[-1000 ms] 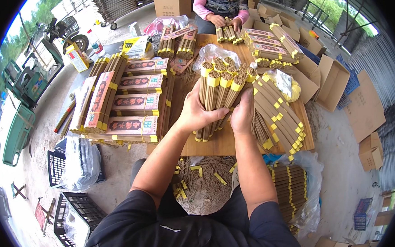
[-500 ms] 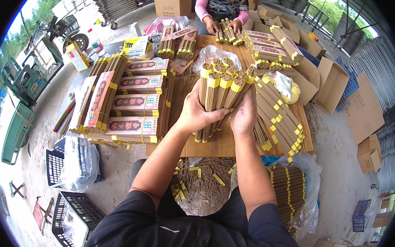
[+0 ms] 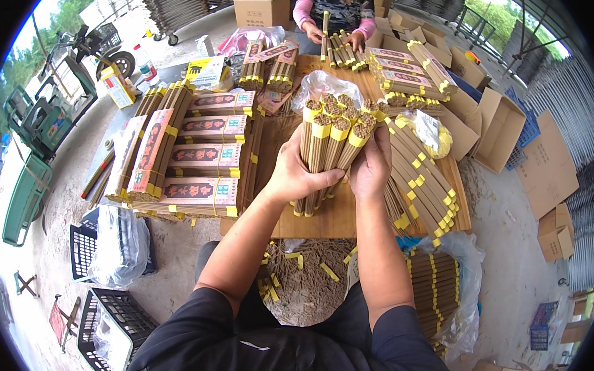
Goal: The person gathers loose incense sticks, aligns them into bundles, and secures them with yellow rubber bands. They then wrap a paper label around each bundle and place the finished units on a nearby stack.
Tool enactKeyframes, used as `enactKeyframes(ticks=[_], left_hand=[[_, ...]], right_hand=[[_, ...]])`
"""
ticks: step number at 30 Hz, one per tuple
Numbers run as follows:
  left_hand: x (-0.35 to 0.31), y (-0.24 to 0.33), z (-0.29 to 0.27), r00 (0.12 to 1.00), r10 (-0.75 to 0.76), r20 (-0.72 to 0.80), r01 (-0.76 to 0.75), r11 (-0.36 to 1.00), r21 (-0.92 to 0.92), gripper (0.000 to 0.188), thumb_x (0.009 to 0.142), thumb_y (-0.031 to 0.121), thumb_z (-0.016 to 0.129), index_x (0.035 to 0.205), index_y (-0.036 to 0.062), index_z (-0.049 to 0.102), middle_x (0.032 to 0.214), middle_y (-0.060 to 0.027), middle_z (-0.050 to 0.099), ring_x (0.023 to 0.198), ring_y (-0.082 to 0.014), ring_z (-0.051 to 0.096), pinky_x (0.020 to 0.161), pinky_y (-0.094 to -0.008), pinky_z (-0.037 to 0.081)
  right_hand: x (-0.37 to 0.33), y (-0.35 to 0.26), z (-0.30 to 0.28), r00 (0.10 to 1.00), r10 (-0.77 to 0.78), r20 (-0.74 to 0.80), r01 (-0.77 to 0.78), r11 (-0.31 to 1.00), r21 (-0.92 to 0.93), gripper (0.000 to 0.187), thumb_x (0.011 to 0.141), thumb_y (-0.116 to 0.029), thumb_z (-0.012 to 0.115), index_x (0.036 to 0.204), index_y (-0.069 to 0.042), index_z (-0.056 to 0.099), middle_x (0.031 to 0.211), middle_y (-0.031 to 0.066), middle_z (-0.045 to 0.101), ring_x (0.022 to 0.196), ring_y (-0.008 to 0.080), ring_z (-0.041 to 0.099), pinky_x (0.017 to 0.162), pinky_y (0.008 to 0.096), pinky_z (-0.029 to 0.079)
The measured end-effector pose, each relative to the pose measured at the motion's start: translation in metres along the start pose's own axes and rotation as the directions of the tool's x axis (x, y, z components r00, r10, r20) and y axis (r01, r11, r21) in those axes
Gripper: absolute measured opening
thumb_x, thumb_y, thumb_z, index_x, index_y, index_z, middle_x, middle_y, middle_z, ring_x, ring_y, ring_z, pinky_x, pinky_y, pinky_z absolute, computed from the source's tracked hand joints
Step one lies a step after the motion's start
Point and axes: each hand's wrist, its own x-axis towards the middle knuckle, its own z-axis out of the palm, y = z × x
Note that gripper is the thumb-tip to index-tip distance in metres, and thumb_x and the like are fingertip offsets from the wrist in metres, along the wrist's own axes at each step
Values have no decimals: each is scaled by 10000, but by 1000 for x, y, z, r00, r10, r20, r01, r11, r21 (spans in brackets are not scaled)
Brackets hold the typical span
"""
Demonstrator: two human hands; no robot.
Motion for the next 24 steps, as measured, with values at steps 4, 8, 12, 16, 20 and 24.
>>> enactKeyframes(ticks=[4, 8, 12, 16, 20, 24], left_hand=[[0, 0, 1, 999, -32, 3, 33, 995, -96, 854, 675, 170, 941, 1374, 5, 480, 1277, -84, 632, 1161, -178, 616, 1050, -358, 486], [0, 6, 2, 999, -52, 2, 51, 991, -124, 873, 672, 180, 946, 1383, 2, 473, 1296, -90, 620, 1180, -181, 607, 1064, -365, 478], [0, -2, 2, 1000, -23, 2, 23, 995, -95, 903, 669, 189, 954, 1401, 2, 460, 1322, -95, 603, 1213, -186, 587, 1084, -373, 462], [0, -3, 4, 999, 42, 2, -42, 998, -51, 925, 661, 203, 955, 1413, 6, 454, 1334, -97, 597, 1232, -199, 577, 1096, -373, 449], [-1, 7, 8, 1000, 8, -9, -8, 1000, -2, 956, 643, 219, 970, 1417, 4, 452, 1341, -95, 596, 1238, -203, 574, 1099, -365, 444], [-1, 9, 6, 999, -44, -9, 43, 999, -8, 969, 631, 221, 980, 1413, -3, 455, 1339, -94, 595, 1235, -200, 572, 1101, -362, 440]], right_hand=[[2, 1, 1, 999, 15, -41, -17, 999, -30, 376, 1011, -173, 493, 1336, 12, 533, 1262, 82, 601, 1167, 167, 547, 1054, 328, 395], [8, 9, -8, 998, -68, -11, 65, 981, -182, 360, 1007, -181, 411, 1285, 3, 546, 1200, 95, 629, 1087, 173, 611, 987, 346, 486], [6, 12, -3, 994, -87, -70, 72, 979, -192, 300, 992, -155, 420, 1211, -13, 567, 1128, 79, 642, 999, 149, 625, 914, 325, 511], [3, 6, 8, 988, -99, -114, 70, 969, -237, 349, 902, -75, 392, 1192, 11, 567, 1105, 83, 615, 991, 162, 568, 943, 337, 460], [1, 8, 4, 984, -143, -107, 108, 952, -287, 355, 902, -71, 391, 1200, 14, 566, 1108, 88, 611, 999, 164, 570, 948, 340, 460], [1, 3, 9, 983, -144, -115, 104, 949, -299, 358, 896, -42, 392, 1203, 9, 567, 1087, 71, 611, 975, 144, 567, 920, 323, 461]])
